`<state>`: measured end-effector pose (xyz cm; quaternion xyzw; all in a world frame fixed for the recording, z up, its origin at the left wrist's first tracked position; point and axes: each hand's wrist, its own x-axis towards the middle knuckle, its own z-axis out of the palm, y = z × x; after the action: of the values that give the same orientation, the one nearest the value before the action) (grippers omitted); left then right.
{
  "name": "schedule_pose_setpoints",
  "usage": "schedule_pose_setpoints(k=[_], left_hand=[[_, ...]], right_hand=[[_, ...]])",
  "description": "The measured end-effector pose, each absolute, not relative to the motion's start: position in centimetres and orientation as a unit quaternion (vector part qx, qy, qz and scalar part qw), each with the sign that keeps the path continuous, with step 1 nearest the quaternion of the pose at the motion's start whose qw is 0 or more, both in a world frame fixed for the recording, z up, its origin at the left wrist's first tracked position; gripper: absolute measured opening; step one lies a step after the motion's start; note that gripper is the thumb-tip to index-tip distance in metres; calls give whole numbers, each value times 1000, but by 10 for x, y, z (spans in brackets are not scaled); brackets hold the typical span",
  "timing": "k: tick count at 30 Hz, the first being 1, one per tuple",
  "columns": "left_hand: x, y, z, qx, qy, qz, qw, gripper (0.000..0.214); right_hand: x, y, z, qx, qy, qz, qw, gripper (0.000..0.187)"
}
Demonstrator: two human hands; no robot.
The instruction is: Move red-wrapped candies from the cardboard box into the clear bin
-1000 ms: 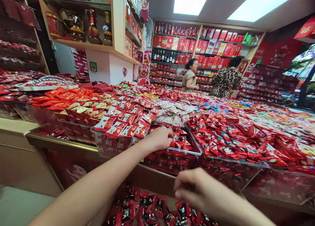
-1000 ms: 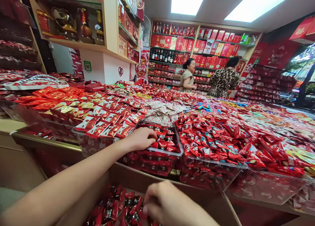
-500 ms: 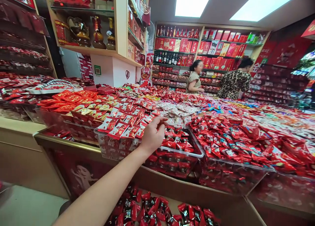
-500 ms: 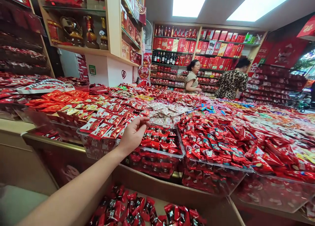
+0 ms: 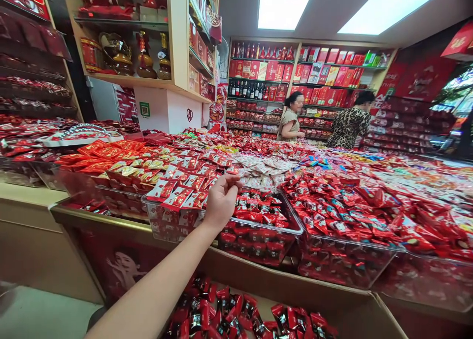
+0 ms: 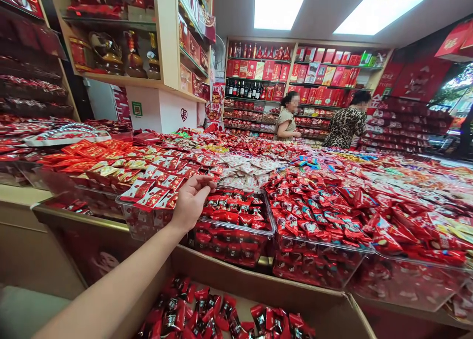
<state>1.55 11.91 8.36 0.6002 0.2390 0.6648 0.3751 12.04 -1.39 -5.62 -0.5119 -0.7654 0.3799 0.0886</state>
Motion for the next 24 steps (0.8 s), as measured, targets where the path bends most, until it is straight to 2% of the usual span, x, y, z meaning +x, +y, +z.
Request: schedule_pose_setpoints(k=[2,6,9,12,14,17,20,22,24], left_hand=[[15,114,86,615,229,647,388,13],[15,94,91,676,195,571,423,14],[15,78,92,767,179,459,411,21],[17,69,92,856,176,343,344,22],[19,68,91,865,187,307,350,19],[24,68,89,840,216,304,393,19],[26,67,86,849,227,315,358,17],[26,66,85,852,230,324,340,17],[26,66,84,843,234,349,336,20]], right_hand=[[135,-16,-40,-518,-739,392,177,14],[167,-15,15,-517,-588,421,458,24],[176,-12,51,-509,-533,389,552,25],[177,-10,62,-501,-522,355,592,22],[176,-9,58,-490,-513,362,605,21],[172,-6,45,-438,-466,435,634,19],[169,-5,34,-393,-404,503,655,15],[170,-7,30,-407,-406,502,646,16],[179,-9,35,-453,-443,452,628,15]])
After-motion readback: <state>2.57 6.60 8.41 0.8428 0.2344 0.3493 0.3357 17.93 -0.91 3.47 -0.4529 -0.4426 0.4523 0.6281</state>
